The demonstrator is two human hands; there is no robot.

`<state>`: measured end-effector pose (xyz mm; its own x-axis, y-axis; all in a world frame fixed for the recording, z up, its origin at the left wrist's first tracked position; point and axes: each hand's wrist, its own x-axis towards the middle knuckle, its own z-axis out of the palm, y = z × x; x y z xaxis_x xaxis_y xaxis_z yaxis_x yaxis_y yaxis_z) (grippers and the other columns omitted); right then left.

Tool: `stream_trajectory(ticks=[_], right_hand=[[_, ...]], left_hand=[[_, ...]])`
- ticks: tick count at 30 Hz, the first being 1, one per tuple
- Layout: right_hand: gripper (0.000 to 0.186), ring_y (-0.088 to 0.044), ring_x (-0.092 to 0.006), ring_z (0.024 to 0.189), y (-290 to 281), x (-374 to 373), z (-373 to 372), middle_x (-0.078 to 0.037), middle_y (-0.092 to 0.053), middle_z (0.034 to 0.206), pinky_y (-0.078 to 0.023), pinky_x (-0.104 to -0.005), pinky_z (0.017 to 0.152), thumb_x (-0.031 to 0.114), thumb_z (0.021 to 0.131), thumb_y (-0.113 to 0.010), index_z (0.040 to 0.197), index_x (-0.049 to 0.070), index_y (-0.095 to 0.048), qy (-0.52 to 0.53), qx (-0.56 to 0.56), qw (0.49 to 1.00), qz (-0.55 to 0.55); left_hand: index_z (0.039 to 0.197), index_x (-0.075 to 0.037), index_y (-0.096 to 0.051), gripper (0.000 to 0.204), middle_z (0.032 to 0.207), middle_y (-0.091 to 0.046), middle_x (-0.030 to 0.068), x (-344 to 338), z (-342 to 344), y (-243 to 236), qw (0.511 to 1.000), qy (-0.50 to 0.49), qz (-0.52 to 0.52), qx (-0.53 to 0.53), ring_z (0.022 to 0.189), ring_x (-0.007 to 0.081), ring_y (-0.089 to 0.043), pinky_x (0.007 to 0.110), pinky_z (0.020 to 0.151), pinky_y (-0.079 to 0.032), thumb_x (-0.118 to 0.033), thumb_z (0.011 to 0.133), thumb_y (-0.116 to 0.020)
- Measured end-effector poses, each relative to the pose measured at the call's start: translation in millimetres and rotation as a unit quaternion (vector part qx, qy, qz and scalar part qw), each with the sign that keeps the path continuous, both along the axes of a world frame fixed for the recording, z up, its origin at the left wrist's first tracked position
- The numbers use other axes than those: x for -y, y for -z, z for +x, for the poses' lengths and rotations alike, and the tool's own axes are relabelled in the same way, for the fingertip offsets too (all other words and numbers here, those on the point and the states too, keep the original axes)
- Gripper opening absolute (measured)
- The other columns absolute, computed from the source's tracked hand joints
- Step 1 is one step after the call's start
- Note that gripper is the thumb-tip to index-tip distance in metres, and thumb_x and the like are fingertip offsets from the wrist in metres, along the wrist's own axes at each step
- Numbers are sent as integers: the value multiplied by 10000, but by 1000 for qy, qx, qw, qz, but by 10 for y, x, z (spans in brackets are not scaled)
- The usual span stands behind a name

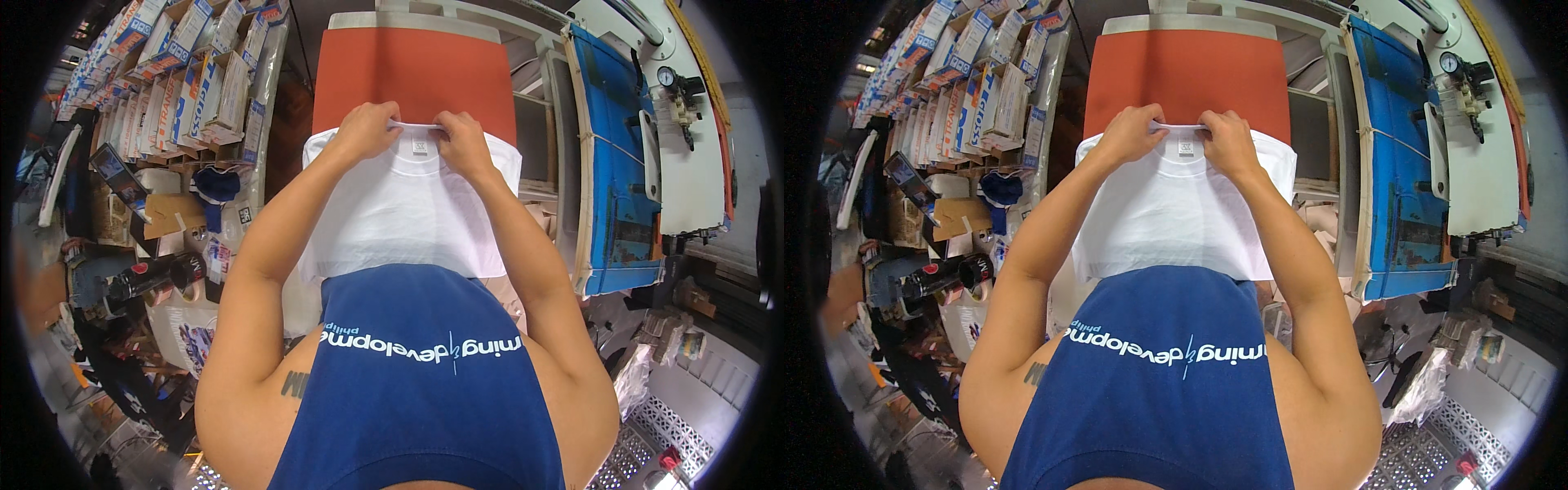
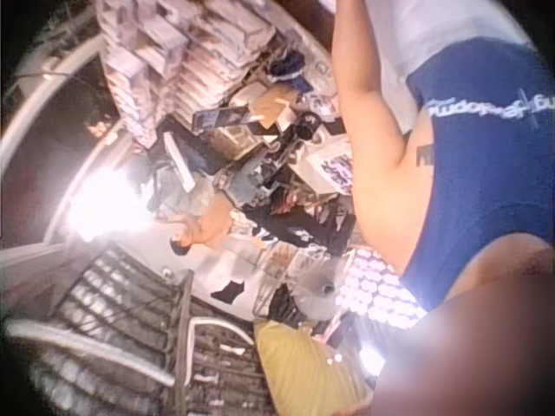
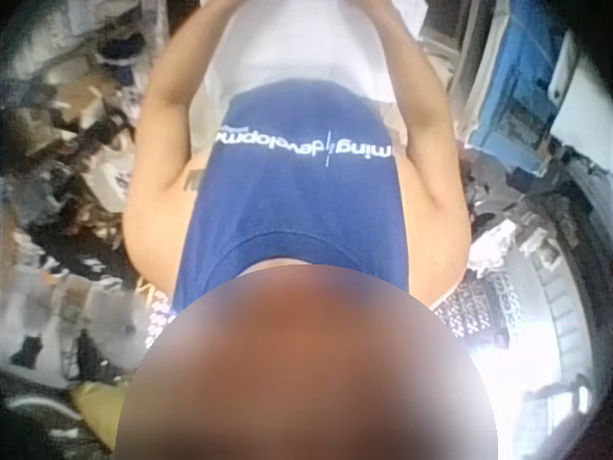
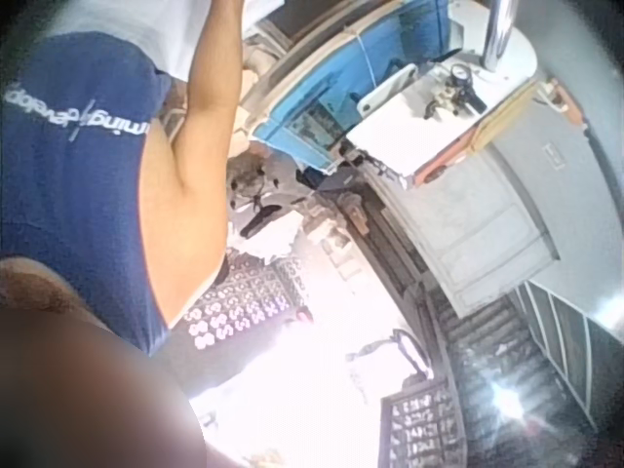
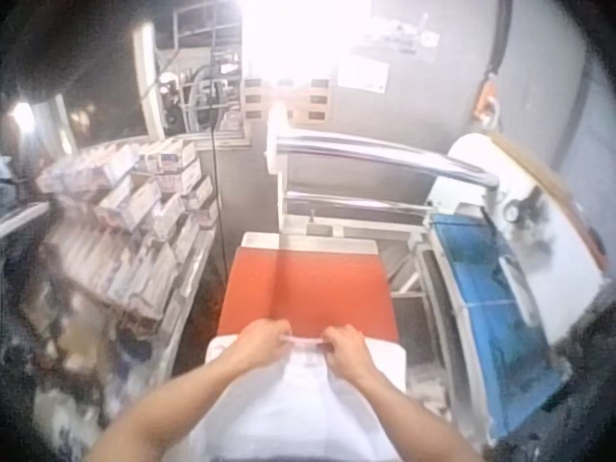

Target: The person places a white t-shirt on a heat press, aligns it, and applies a small rectangular sticker to the chest area. They then operate the heat press to apply the design, remove the shirt, and repeat the process with another white t-shirt, applying a similar sticker and pressing it.

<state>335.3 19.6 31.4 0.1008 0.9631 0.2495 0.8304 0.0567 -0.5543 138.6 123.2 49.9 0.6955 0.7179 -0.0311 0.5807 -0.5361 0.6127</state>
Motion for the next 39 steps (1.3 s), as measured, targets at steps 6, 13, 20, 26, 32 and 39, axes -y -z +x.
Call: stream_trajectory(ticks=[6, 13, 20, 26, 32, 39], right_hand=[[168, -610, -337, 965, -55, 21, -48, -112, -697, 963, -411, -478, 909, 104, 819, -720, 975, 74, -668, 30, 68, 997, -13], [177, -547, -363, 1173, 0, 343, -261, -163, -635, 1207, -387, -550, 976, 178, 834, -732, 825, 24, -648, 36, 87, 994, 55], [225, -522, -396, 1248, 84, 623, -226, -224, -599, 1281, -362, -557, 1079, 199, 835, -725, 884, -3, -638, 21, 125, 992, 8], [403, -498, -438, 1270, 206, 444, -552, -289, -555, 1334, -374, -509, 1093, 103, 874, -610, 1238, -68, -586, -96, 128, 986, 54], [437, -486, -422, 1288, 94, 274, -705, -276, -536, 1369, -365, -487, 1090, 248, 974, -571, 1299, -44, -545, -38, 168, 982, -75], [510, -481, -413, 1300, 284, 344, -855, -256, -525, 1395, -354, -484, 1117, 298, 960, -600, 1327, -52, -551, 3, 205, 978, 34]], left_hand=[[936, -35, -667, 178, 963, -718, 166, 28, 58, 44, 999, -33, -32, -26, 982, 364, -664, 468, 864, -499, -157, 816, -719], [823, -79, -685, 150, 1310, -600, 84, 287, -62, 95, 986, 69, 154, 14, 1314, 297, -482, 534, 1107, -325, -182, 780, -785], [691, -91, -701, 254, 1384, -561, 108, 525, -312, 145, 989, 98, 109, -9, 1372, 300, -429, 608, 1155, -258, -299, 709, -845], [769, -67, -754, 269, 1317, -616, 142, 495, -246, 333, 991, 65, 112, -15, 1290, 326, -498, 574, 1114, -318, -328, 708, -782], [932, -99, -677, 227, 1229, -643, 95, 552, -629, 341, 968, -4, 127, 215, 1303, 282, -512, 672, 1174, -215, -214, 754, -760], [866, -37, -709, 115, 929, -684, 172, 932, -2262, 1111, 869, -417, 72, 258, 949, 370, -651, 447, 842, -520, -115, 810, -646]])
